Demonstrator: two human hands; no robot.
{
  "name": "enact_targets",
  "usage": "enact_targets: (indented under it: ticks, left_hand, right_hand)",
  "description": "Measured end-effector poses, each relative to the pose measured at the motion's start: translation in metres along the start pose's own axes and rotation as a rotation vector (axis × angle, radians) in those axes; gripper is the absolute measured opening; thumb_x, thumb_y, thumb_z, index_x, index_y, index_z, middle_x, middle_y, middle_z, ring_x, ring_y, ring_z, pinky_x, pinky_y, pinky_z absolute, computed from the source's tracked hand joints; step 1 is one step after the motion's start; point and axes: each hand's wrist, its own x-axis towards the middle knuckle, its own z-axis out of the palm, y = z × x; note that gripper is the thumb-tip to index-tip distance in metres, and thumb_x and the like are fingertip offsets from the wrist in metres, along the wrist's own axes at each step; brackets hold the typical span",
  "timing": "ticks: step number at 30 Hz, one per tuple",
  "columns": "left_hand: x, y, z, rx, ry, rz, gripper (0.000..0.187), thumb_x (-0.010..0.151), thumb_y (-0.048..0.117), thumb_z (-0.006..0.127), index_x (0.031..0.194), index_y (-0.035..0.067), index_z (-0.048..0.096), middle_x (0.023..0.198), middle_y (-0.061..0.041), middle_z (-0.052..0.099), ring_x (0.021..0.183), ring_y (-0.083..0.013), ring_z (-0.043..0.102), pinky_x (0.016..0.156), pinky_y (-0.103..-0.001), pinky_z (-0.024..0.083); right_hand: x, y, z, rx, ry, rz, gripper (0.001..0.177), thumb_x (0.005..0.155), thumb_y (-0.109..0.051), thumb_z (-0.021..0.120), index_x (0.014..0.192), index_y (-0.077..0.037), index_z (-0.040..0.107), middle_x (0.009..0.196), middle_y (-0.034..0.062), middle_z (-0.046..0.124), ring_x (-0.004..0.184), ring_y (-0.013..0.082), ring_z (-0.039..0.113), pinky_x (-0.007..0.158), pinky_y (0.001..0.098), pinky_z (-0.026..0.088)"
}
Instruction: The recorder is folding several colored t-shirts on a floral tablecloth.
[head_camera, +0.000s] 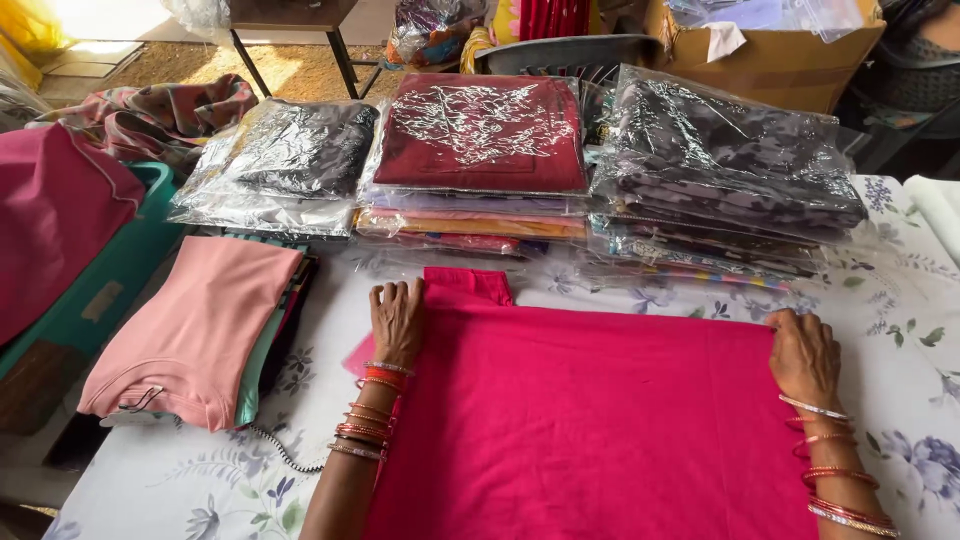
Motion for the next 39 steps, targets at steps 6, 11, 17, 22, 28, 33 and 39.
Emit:
enact_targets:
  ticks: [6,11,17,22,28,33,39]
  left_hand:
    - [0.041,0.019,-0.024,-0.512,-0.153,-0.220,0.069,0.081,0.046,0.076,0.129,0.004,0.048,0.112,-0.016,0.065,0.105,-0.0336,0.059,0.085,-0.053,0.042]
    - [0.059,0.028,0.010,-0.427,-0.307,-0.145,0.070,0.076,0.047,0.079,0.126,0.011,0.048,0.109,-0.010,0.066,0.106,-0.0293,0.059,0.089,-0.050,0.038]
    - [0.052,0.043,0.001,-0.205,0.031,-0.004,0.034,0.088,0.019,0.066,0.120,0.015,0.054,0.108,-0.008,0.061,0.104,-0.0256,0.058,0.090,-0.046,0.040]
    - [0.044,0.068,0.017,-0.199,0.098,-0.109,0.021,0.098,0.014,0.061,0.117,0.013,0.053,0.110,-0.010,0.058,0.109,-0.0279,0.057,0.103,-0.052,0.038]
    - [0.046,0.045,-0.063,-0.268,0.392,-0.198,0.065,0.071,0.010,0.064,0.134,0.011,0.049,0.134,-0.017,0.052,0.125,-0.0349,0.052,0.104,-0.055,0.033]
    - [-0.015,-0.017,-0.095,-0.533,0.175,-0.087,0.039,0.084,0.018,0.068,0.119,0.005,0.059,0.114,-0.018,0.060,0.103,-0.0392,0.056,0.086,-0.050,0.048]
    - [-0.133,-0.025,-0.142,-0.453,-0.296,-0.282,0.037,0.087,0.041,0.072,0.094,0.006,0.063,0.094,-0.014,0.062,0.089,-0.0317,0.060,0.072,-0.045,0.053]
  right_hand:
    - [0.013,0.024,0.013,0.193,-0.111,0.077,0.044,0.095,-0.035,0.071,0.134,-0.017,0.063,0.117,0.0189,0.067,0.110,0.0390,0.063,0.095,0.0503,0.051]
    - [0.020,0.046,0.023,0.346,-0.209,0.119,0.038,0.084,-0.033,0.079,0.117,-0.017,0.071,0.113,0.0130,0.072,0.107,0.0337,0.067,0.093,0.0477,0.053]
    - [0.017,0.007,-0.007,0.095,0.067,0.030,0.021,0.093,-0.024,0.078,0.113,-0.018,0.073,0.101,0.0071,0.068,0.097,0.0270,0.067,0.088,0.0439,0.051]
    - [0.021,-0.009,0.008,-0.061,0.145,0.002,0.022,0.094,-0.015,0.076,0.115,-0.020,0.071,0.103,0.0046,0.066,0.104,0.0250,0.063,0.099,0.0437,0.045]
    - [0.009,-0.037,0.002,-0.363,0.140,0.002,0.052,0.076,-0.013,0.078,0.127,-0.021,0.068,0.129,0.0091,0.060,0.129,0.0267,0.052,0.112,0.0486,0.037]
    - [-0.026,-0.087,-0.004,0.261,-0.154,-0.277,0.067,0.098,-0.045,0.050,0.158,-0.018,0.037,0.163,0.0144,0.035,0.142,0.0294,0.033,0.114,0.0580,0.023]
    - [-0.059,-0.104,0.008,0.164,-0.278,-0.480,0.075,0.095,-0.068,0.024,0.160,-0.030,0.022,0.167,0.0156,0.016,0.153,0.0345,0.012,0.119,0.0572,0.008]
